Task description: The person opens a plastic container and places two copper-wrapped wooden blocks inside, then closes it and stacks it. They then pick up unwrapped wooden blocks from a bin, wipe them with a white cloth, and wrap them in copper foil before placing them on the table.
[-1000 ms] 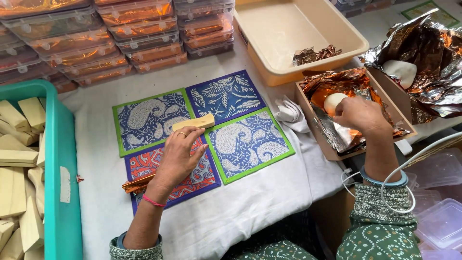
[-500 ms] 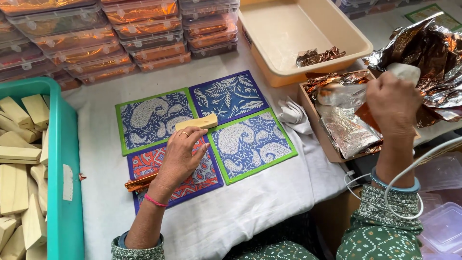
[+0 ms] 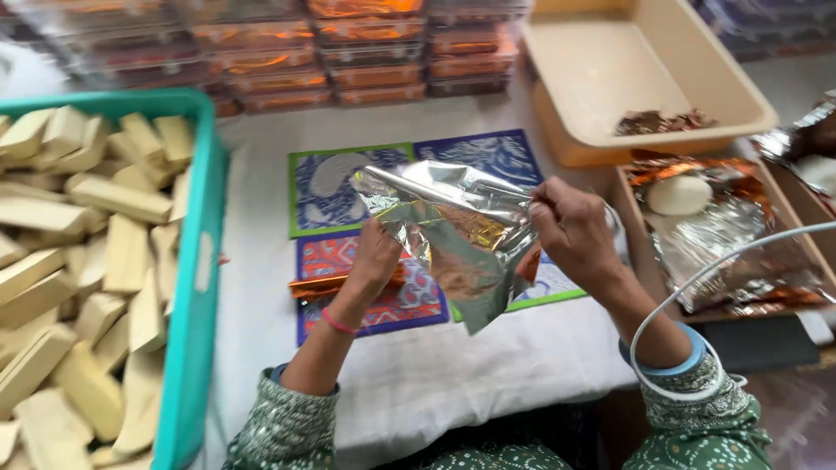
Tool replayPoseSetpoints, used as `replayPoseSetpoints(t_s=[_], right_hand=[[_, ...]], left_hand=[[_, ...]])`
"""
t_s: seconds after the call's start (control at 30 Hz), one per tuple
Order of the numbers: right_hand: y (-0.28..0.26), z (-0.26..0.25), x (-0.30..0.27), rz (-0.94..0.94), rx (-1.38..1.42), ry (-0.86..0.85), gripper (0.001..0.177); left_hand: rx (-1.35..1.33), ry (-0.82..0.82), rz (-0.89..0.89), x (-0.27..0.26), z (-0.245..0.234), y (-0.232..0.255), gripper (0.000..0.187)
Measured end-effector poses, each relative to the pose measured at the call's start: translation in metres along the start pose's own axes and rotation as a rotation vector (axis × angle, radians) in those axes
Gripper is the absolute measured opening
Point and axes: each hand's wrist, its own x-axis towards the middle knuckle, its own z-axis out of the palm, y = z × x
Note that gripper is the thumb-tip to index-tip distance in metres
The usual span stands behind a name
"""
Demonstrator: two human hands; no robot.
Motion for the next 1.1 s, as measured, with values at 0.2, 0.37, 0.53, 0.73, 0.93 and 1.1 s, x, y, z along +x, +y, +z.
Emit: replayPoseSetpoints(t_s=[0.2, 0.37, 0.53, 0.73, 0.93, 1.1], right_hand=[[0.048, 0.079, -0.009, 0.227, 0.331, -0.072, 0.017], [0.063, 0.100, -0.015, 0.446, 0.501, -0.093, 0.016], [0.088, 0.114, -0.024, 0.410, 0.559, -0.061, 0.017], [0.074, 0.114, -0.024, 0.466, 0.562, -0.161, 0.019], [0.047, 0.093, -0.006, 0.341, 0.243, -0.174, 0.025], [0.041, 0.088, 0.023, -0.031, -0.051, -0.134, 0.028]], left_hand=[[-0.549, 0.097, 0.055, -0.007, -0.008, 0.042, 0.056], [-0.872, 0.258, -0.263, 0.003, -0.012, 0.041, 0.077], [-0.795, 0.116, -0.181, -0.007, 0.003, 0.080, 0.094], [-0.445, 0.175, -0.074, 0.000, 0.006, -0.008, 0.045], [-0.410, 0.376, -0.056, 0.008, -0.024, -0.003, 0.014], [-0.497, 0.450, -0.049, 0.008, -0.047, 0.047, 0.015]])
